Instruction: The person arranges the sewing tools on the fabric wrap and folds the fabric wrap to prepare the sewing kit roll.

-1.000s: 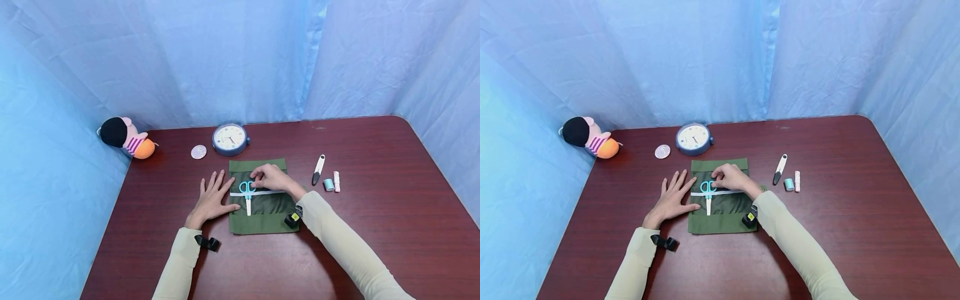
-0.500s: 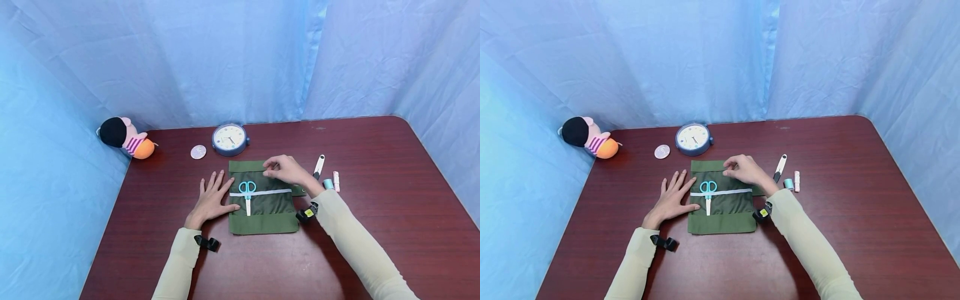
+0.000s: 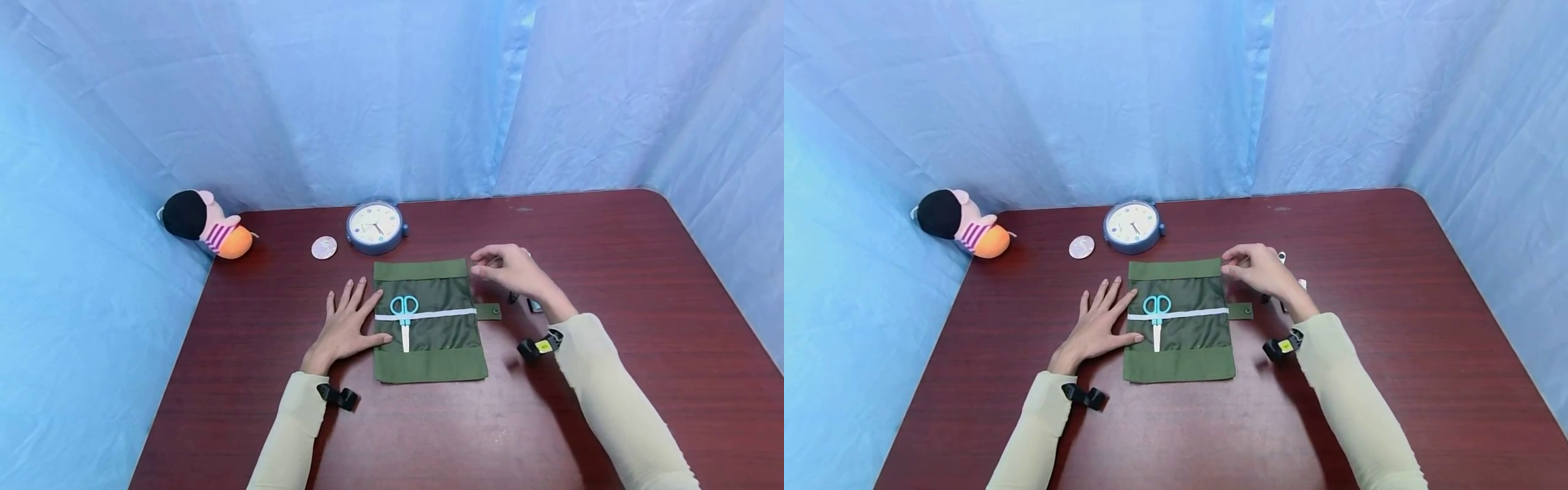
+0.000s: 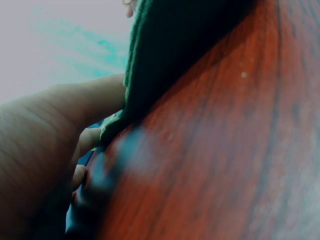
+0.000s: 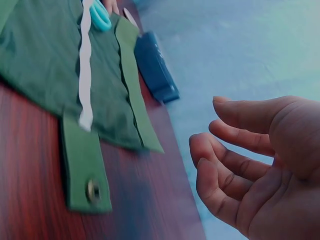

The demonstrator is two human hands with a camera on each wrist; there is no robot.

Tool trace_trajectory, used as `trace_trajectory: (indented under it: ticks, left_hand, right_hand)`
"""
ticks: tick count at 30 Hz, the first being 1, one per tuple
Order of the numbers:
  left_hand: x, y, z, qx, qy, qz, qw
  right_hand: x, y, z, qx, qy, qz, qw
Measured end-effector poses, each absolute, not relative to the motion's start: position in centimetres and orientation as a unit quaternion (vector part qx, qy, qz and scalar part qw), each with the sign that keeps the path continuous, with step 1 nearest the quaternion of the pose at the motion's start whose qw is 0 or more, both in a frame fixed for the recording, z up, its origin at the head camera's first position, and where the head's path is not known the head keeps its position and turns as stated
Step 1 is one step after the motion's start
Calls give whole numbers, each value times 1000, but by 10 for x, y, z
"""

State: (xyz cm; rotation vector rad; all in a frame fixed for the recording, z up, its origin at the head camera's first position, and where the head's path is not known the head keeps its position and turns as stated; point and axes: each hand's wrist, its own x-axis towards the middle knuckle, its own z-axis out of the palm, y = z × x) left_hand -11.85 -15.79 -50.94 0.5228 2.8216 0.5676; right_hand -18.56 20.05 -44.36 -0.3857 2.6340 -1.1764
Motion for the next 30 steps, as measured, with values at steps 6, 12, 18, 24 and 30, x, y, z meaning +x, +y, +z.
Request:
trace_trajectory:
  ticks: [6, 12, 18, 24, 30]
  left_hand:
    - [-119, -158, -510, 177, 959, 192, 109]
    - [-118, -158, -510, 177, 959, 195, 108]
    - [-119, -157, -508, 176, 958, 196, 111]
    - [-119, -157, -509, 176, 959, 192, 114]
    - [-119, -157, -509, 174, 959, 191, 117]
  right_hand:
    - [-180, 230, -446, -105, 915, -381, 88]
    - [-170, 257, -450, -88, 923, -367, 71]
    - [-160, 274, -451, -67, 931, -353, 67]
    - [-151, 287, -455, -69, 939, -334, 52]
    - [-142, 295, -460, -85, 947, -307, 40]
